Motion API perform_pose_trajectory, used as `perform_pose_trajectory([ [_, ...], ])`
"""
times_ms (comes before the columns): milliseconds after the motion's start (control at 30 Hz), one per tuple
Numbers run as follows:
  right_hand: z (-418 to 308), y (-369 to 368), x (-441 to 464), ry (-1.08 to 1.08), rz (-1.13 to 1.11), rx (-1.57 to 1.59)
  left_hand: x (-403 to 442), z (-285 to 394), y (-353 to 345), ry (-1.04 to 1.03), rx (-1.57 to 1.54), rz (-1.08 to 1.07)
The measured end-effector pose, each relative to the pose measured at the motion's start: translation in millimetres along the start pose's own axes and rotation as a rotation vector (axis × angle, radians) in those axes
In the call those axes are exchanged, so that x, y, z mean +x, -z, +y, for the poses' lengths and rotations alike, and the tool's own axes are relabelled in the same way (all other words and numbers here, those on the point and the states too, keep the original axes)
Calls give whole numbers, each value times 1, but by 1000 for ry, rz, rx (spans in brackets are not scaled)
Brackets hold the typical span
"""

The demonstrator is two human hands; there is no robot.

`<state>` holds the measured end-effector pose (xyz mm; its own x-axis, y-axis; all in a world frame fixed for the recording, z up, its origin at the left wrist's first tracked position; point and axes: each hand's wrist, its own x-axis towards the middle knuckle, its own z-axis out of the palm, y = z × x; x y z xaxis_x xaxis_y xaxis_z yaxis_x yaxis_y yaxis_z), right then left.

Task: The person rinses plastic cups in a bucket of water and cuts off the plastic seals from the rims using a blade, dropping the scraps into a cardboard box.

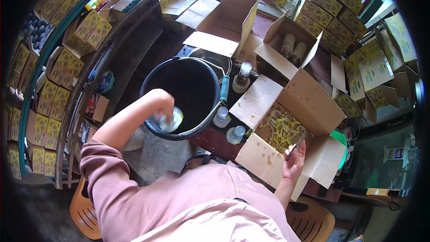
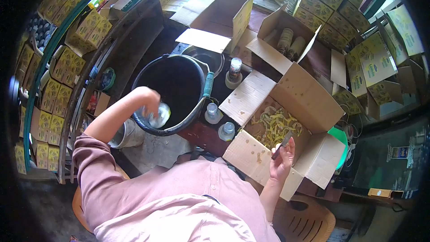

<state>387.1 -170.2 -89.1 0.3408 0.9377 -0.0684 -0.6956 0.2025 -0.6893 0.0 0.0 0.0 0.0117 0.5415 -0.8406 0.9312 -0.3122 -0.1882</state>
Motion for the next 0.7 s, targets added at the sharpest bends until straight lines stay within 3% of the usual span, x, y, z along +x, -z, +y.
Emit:
perform_pose_trajectory([
  [33, -1, -2, -1, 1, 10, 4, 0, 2, 1, -39, 96, -212],
  [67, -4, -3, -1, 2, 18, 4, 15, -4, -6, -66, 74, -184],
  [167, 0, -1, 1, 21, 12, 53, 8, -13, 5, 24, -70, 209],
  [200, -3, -2, 1, 26, 24, 48, 6, -16, 9, 12, -237, 231],
  [300, -3, -5, -1, 35, 66, 43, -5, -13, 6, -49, -284, 369],
  [333, -3, -5, -3, 38, 79, 37, -11, -7, -4, -102, -140, 357],
  [367, -3, -4, -3, 44, 91, 31, 12, -8, -14, -190, 49, -117],
  [433, -4, -4, -2, 53, 82, 53, 7, -4, -17, -58, 52, -123],
  [467, -5, -3, -3, 55, 82, 61, 17, -14, -17, -106, 0, -108],
  [567, -5, -10, -5, 57, 105, 47, 15, -21, -15, -145, -282, 505],
  [600, -5, -12, -5, 63, 122, 43, 15, -19, -16, -164, -216, 511],
  [633, -5, -12, -5, 67, 121, 43, -2, -6, -8, -105, -15, 139],
  [700, -4, -14, -4, 76, 117, 42, 9, -1, -25, -66, 41, -150],
])
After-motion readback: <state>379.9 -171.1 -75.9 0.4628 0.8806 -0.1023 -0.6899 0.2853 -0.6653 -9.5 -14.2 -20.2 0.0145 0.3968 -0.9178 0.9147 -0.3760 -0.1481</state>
